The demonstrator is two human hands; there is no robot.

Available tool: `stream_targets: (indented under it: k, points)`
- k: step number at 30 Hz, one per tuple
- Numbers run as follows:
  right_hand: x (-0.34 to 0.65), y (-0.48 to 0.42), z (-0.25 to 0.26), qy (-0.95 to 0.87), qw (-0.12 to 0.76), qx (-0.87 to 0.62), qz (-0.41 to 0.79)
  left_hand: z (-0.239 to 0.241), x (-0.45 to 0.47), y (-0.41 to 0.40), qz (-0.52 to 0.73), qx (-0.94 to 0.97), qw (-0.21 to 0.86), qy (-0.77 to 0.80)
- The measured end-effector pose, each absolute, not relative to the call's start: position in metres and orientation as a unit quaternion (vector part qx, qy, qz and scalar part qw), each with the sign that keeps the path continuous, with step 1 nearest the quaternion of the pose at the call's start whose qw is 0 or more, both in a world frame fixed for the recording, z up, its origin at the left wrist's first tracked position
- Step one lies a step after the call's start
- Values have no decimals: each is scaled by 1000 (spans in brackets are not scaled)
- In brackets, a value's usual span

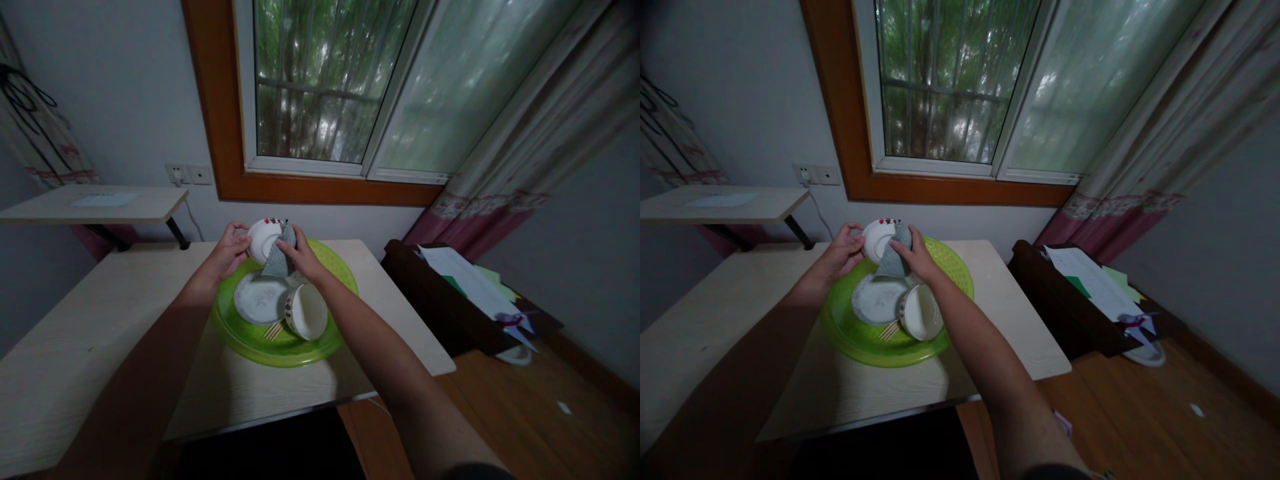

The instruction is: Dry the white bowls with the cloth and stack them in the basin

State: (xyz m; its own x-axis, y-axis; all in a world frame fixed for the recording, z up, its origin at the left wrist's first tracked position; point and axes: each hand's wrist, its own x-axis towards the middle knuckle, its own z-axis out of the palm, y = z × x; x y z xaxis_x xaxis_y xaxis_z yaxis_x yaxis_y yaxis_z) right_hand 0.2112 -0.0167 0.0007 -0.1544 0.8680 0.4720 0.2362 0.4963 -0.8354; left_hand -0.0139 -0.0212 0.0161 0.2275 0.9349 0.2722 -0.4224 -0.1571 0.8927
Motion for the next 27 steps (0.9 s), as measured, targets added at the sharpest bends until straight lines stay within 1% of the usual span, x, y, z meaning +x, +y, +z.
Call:
stream_targets:
  k: [4, 8, 12, 16, 21, 24, 27]
  points:
    - [214, -16, 1, -722, 514, -401, 234, 15, -8, -23, 538, 559, 571, 270]
    - [216, -18, 4, -764, 495, -377, 170, 13, -3, -19, 542, 616, 490, 295]
    - [218, -21, 9, -803, 472, -350, 96, 5, -2, -10, 519, 674, 404, 337]
    - [220, -22, 13, -829, 450, -327, 52, -2, -2, -8, 521, 689, 344, 368]
    - [220, -24, 16, -850, 416, -324, 21, 3, 0, -14, 518, 691, 265, 428]
    - [218, -27, 19, -845, 412, -339, -31, 5, 0, -16, 519, 689, 227, 452]
    - [216, -31, 24, -835, 416, -353, -72, 5, -1, -15, 527, 684, 212, 458]
